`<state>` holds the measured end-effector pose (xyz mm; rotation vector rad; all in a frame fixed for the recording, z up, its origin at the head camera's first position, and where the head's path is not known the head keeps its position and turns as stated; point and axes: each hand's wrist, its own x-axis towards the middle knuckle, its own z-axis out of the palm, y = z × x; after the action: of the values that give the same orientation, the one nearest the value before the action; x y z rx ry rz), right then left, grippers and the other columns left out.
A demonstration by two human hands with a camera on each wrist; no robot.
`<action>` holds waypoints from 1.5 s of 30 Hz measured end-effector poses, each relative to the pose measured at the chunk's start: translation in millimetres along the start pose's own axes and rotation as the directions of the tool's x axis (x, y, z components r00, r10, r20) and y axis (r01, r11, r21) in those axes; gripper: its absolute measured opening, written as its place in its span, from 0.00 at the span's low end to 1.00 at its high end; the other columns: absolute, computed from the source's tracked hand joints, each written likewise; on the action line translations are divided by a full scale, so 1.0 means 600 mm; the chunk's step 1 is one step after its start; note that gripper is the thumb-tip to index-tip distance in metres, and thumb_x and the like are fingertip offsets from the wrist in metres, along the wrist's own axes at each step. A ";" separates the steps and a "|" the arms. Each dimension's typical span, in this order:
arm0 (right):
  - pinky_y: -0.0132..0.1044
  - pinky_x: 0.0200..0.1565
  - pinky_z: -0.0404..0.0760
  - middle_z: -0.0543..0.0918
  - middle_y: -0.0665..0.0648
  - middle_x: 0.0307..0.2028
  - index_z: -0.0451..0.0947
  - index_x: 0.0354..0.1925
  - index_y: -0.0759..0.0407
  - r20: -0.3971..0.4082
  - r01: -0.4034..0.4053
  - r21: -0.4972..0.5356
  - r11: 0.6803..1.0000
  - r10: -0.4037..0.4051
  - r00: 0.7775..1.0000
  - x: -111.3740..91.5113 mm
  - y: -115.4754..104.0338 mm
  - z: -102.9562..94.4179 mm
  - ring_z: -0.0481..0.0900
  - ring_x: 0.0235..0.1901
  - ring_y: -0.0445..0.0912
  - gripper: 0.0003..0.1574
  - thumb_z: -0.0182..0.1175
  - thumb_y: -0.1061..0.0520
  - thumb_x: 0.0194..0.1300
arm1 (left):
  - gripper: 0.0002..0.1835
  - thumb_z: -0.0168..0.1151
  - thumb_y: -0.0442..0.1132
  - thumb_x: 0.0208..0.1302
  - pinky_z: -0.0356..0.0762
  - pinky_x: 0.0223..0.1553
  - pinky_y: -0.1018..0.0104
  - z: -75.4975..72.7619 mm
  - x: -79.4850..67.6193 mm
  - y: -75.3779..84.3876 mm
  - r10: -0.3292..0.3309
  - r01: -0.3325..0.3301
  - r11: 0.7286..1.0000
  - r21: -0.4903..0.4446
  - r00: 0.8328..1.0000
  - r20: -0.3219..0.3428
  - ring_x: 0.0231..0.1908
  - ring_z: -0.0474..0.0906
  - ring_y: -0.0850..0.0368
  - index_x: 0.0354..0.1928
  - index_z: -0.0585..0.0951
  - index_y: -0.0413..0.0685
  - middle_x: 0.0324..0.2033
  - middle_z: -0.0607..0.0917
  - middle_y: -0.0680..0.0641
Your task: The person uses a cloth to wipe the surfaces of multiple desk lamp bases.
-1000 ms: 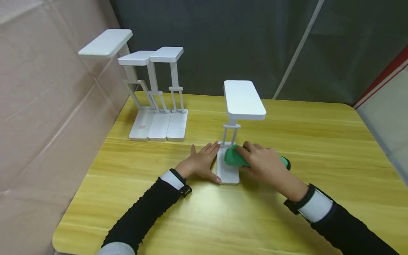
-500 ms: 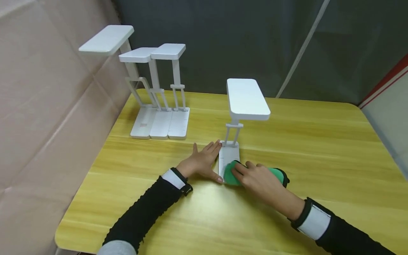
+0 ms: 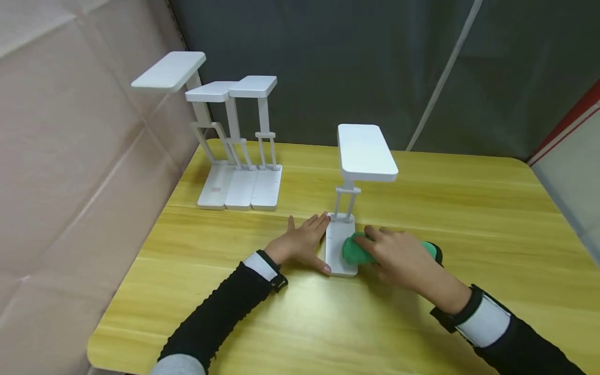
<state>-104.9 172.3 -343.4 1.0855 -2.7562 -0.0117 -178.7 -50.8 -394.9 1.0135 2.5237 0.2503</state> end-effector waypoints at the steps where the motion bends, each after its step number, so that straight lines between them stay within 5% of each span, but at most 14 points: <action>1: 0.37 0.16 0.73 0.75 0.58 0.35 0.74 0.46 0.60 -0.025 -0.058 -0.026 0.998 0.057 0.998 0.004 0.004 0.005 0.75 0.25 0.48 0.27 0.67 0.58 0.44 | 0.66 0.62 0.72 0.38 0.33 0.56 0.28 0.001 0.001 0.000 0.002 -0.002 1.000 0.007 1.000 0.000 0.67 0.34 0.51 0.68 0.36 0.46 0.69 0.36 0.48; 4: 0.36 0.11 0.66 0.73 0.60 0.32 0.74 0.45 0.62 -0.087 -0.212 -0.074 0.975 0.205 0.975 0.015 0.010 0.028 0.72 0.21 0.50 0.24 0.64 0.59 0.46 | 0.66 0.61 0.73 0.38 0.33 0.56 0.28 0.002 0.003 0.002 -0.004 0.003 1.000 0.029 1.000 0.013 0.67 0.34 0.52 0.68 0.35 0.47 0.69 0.36 0.48; 7: 0.35 0.08 0.61 0.72 0.61 0.30 0.75 0.43 0.65 -0.124 -0.281 -0.086 0.956 0.270 0.955 0.020 0.008 0.055 0.70 0.17 0.50 0.20 0.60 0.61 0.48 | 0.65 0.60 0.74 0.38 0.34 0.55 0.28 0.004 0.003 0.003 -0.010 0.008 0.999 0.052 1.000 0.028 0.67 0.34 0.52 0.68 0.35 0.48 0.69 0.36 0.49; 12: 0.37 0.08 0.63 0.73 0.62 0.32 0.74 0.41 0.68 -0.148 -0.215 -0.148 0.965 0.193 0.970 0.016 -0.006 0.076 0.68 0.16 0.49 0.17 0.58 0.63 0.51 | 0.65 0.60 0.74 0.39 0.35 0.55 0.28 0.005 0.001 0.005 -0.017 0.016 0.998 0.063 1.000 0.021 0.67 0.35 0.51 0.68 0.36 0.48 0.69 0.37 0.48; 22: 0.33 0.10 0.61 0.77 0.59 0.32 0.76 0.36 0.66 -0.088 -0.042 -0.212 0.976 0.023 0.996 -0.020 -0.042 0.042 0.65 0.16 0.46 0.13 0.62 0.67 0.49 | 0.66 0.58 0.75 0.38 0.35 0.56 0.29 0.000 0.001 0.009 -0.028 0.028 0.995 0.098 1.000 0.004 0.67 0.34 0.52 0.68 0.35 0.47 0.69 0.36 0.48; 28: 0.33 0.12 0.64 0.78 0.57 0.35 0.77 0.36 0.62 0.015 0.031 -0.112 0.993 -0.030 0.999 -0.035 -0.056 0.018 0.71 0.20 0.47 0.17 0.65 0.68 0.43 | 0.66 0.58 0.75 0.39 0.35 0.55 0.28 -0.002 0.000 0.008 -0.038 0.036 0.995 0.091 0.999 0.021 0.67 0.34 0.52 0.68 0.34 0.48 0.69 0.36 0.48; 34: 0.34 0.23 0.73 0.72 0.50 0.31 0.76 0.41 0.57 0.209 -0.016 0.210 0.978 -0.029 0.978 -0.018 -0.015 -0.015 0.70 0.24 0.40 0.26 0.66 0.65 0.37 | 0.66 0.59 0.74 0.38 0.35 0.55 0.28 0.000 0.005 0.003 -0.043 0.040 0.997 0.068 0.998 0.039 0.67 0.33 0.52 0.68 0.34 0.48 0.69 0.35 0.48; 37: 0.34 0.22 0.73 0.72 0.50 0.30 0.76 0.44 0.57 0.173 -0.089 0.202 0.975 0.054 0.983 0.001 0.013 -0.019 0.69 0.22 0.39 0.25 0.65 0.62 0.41 | 0.66 0.59 0.74 0.38 0.35 0.55 0.27 0.001 0.007 0.001 -0.042 0.039 0.997 0.065 0.998 0.037 0.67 0.34 0.51 0.68 0.34 0.48 0.69 0.36 0.48; 41: 0.38 0.19 0.74 0.73 0.54 0.30 0.76 0.44 0.59 0.085 -0.184 0.036 0.982 0.180 0.980 0.028 0.033 -0.006 0.73 0.22 0.45 0.26 0.67 0.57 0.43 | 0.66 0.59 0.75 0.38 0.36 0.55 0.28 0.003 0.006 0.001 -0.036 0.034 0.997 0.065 0.999 0.030 0.67 0.34 0.52 0.68 0.35 0.49 0.69 0.36 0.49; 45: 0.39 0.15 0.72 0.75 0.58 0.32 0.76 0.42 0.61 -0.019 -0.179 -0.072 0.981 0.178 0.984 0.048 0.028 0.019 0.74 0.20 0.48 0.21 0.63 0.59 0.45 | 0.66 0.60 0.74 0.38 0.35 0.55 0.27 0.000 0.001 0.004 -0.027 0.026 0.998 0.049 1.000 0.016 0.67 0.35 0.51 0.68 0.35 0.48 0.69 0.36 0.49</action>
<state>-138.7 164.4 -348.7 0.8150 -2.8070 -0.0809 -177.6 -48.4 -394.5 0.9959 2.5375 0.1727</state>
